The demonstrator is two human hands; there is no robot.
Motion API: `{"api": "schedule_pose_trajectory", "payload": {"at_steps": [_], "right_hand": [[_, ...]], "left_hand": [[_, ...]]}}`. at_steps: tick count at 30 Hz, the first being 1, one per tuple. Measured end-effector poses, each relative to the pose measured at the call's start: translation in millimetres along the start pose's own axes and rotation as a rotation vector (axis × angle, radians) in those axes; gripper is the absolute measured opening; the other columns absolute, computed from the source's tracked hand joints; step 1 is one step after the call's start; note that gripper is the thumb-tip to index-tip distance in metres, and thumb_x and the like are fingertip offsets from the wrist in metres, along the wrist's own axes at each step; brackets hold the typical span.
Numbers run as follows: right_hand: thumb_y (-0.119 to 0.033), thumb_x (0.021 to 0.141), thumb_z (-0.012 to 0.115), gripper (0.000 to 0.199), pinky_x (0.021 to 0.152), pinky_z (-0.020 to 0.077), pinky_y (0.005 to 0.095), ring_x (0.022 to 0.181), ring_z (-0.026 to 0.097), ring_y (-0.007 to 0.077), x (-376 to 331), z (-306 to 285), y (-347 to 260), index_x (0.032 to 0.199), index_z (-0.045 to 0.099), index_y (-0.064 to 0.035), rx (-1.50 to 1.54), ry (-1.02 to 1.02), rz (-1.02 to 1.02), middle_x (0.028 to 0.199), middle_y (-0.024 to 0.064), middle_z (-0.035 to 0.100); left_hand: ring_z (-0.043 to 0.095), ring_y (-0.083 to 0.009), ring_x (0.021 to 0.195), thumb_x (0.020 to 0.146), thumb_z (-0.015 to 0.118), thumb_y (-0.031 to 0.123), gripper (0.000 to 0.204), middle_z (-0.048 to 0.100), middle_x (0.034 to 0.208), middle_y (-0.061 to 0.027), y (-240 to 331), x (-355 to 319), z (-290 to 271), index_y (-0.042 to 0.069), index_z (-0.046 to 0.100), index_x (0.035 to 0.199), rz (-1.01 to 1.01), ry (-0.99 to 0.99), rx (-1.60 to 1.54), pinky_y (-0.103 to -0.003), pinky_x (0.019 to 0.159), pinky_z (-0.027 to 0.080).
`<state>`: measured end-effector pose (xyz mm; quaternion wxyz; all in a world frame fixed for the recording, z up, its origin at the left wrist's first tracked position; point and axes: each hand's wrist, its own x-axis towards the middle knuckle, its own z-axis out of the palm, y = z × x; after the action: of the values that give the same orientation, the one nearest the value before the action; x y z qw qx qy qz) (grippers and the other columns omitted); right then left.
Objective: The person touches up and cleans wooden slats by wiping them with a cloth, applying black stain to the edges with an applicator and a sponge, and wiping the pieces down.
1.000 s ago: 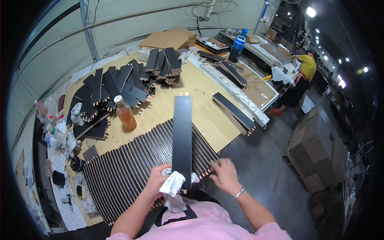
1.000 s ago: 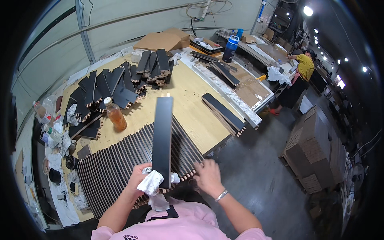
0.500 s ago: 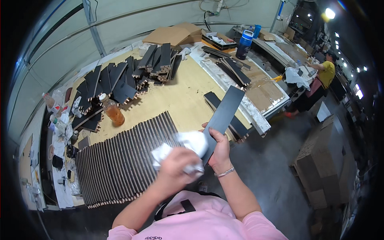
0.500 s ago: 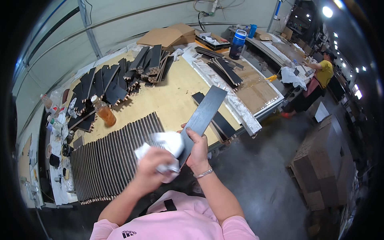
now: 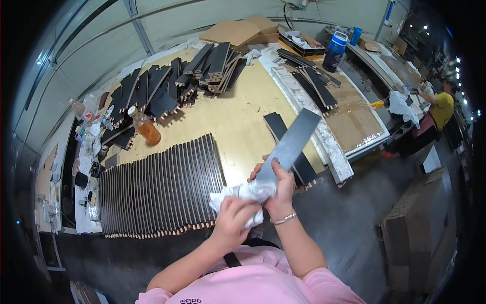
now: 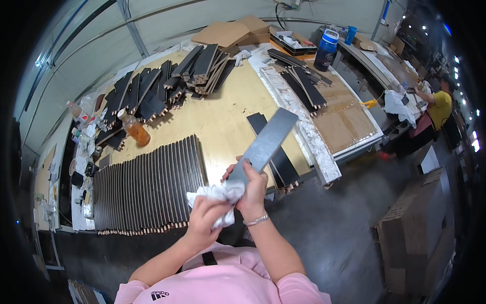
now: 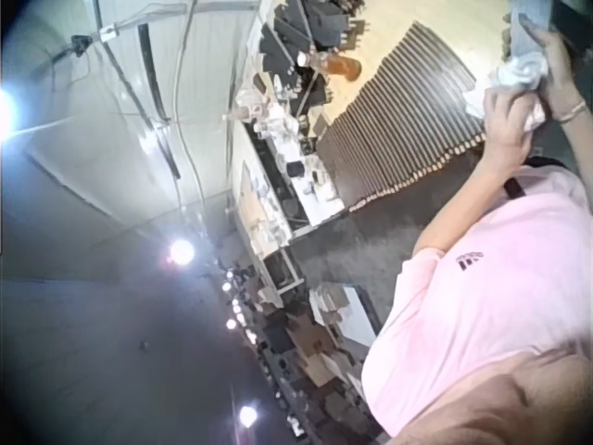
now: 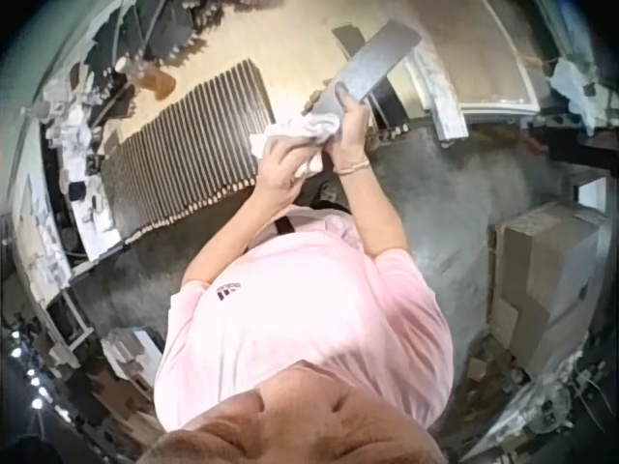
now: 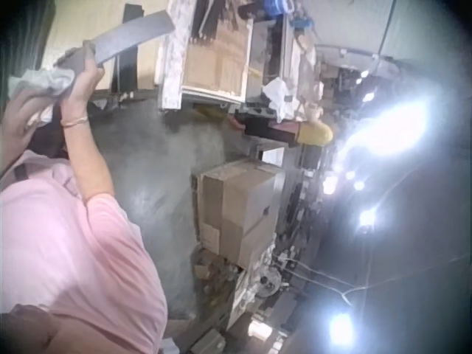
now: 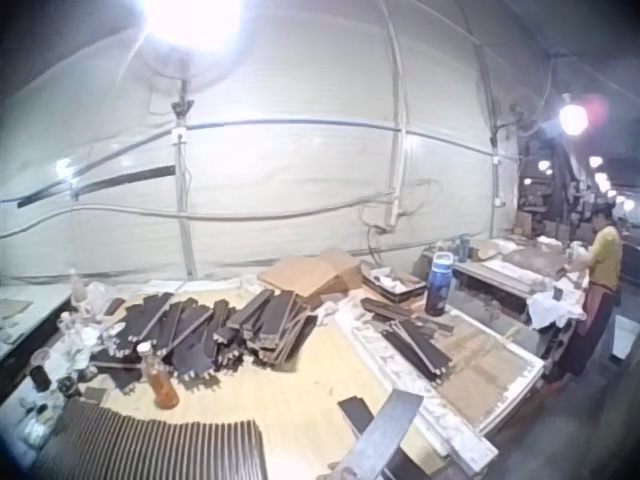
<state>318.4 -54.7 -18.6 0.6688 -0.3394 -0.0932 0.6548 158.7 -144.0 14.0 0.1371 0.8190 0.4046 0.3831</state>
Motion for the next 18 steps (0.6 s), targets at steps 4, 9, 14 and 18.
{"api": "schedule_pose_trajectory", "payload": {"at_steps": [4,9,14,18], "right_hand": [[-0.021,0.112,0.061,0.026,0.071,0.0608,0.0474,0.075,0.072,0.0312,14,-12,-23,0.123,0.059,0.0025,0.043,-0.034,0.002,0.087,0.0189,0.071],[-0.026,0.112,0.060,0.028,0.073,0.0616,0.0518,0.076,0.073,0.0327,31,-29,-38,0.123,0.061,0.0002,-0.004,-0.078,0.057,0.089,0.0187,0.071],[-0.014,0.104,0.070,0.038,0.074,0.0689,0.0479,0.080,0.077,0.0280,65,-57,-84,0.138,0.066,0.0027,-0.366,-0.189,0.232,0.092,0.0172,0.074],[0.008,0.094,0.075,0.045,0.073,0.0699,0.0413,0.081,0.080,0.0260,87,-66,-128,0.137,0.063,0.0022,-0.530,-0.211,0.190,0.097,0.0168,0.077]], "left_hand": [[0.072,-0.0356,0.106,0.065,0.077,-0.009,0.050,0.075,0.122,-0.0129,-16,-66,15,0.004,0.082,0.113,0.009,-0.177,-0.075,-0.042,0.089,0.059],[0.072,-0.0363,0.103,0.067,0.078,-0.006,0.052,0.077,0.123,-0.0156,15,-14,6,0.004,0.082,0.118,-0.127,-0.018,-0.201,-0.045,0.088,0.059],[0.074,-0.0343,0.106,0.071,0.084,-0.004,0.050,0.079,0.123,-0.0143,16,-4,10,0.002,0.081,0.120,-0.064,-0.198,-0.398,-0.043,0.091,0.061],[0.077,-0.0251,0.103,0.074,0.081,-0.008,0.038,0.082,0.111,-0.0137,-1,-27,8,-0.001,0.082,0.112,-0.517,0.022,-0.484,-0.036,0.092,0.060]]}}
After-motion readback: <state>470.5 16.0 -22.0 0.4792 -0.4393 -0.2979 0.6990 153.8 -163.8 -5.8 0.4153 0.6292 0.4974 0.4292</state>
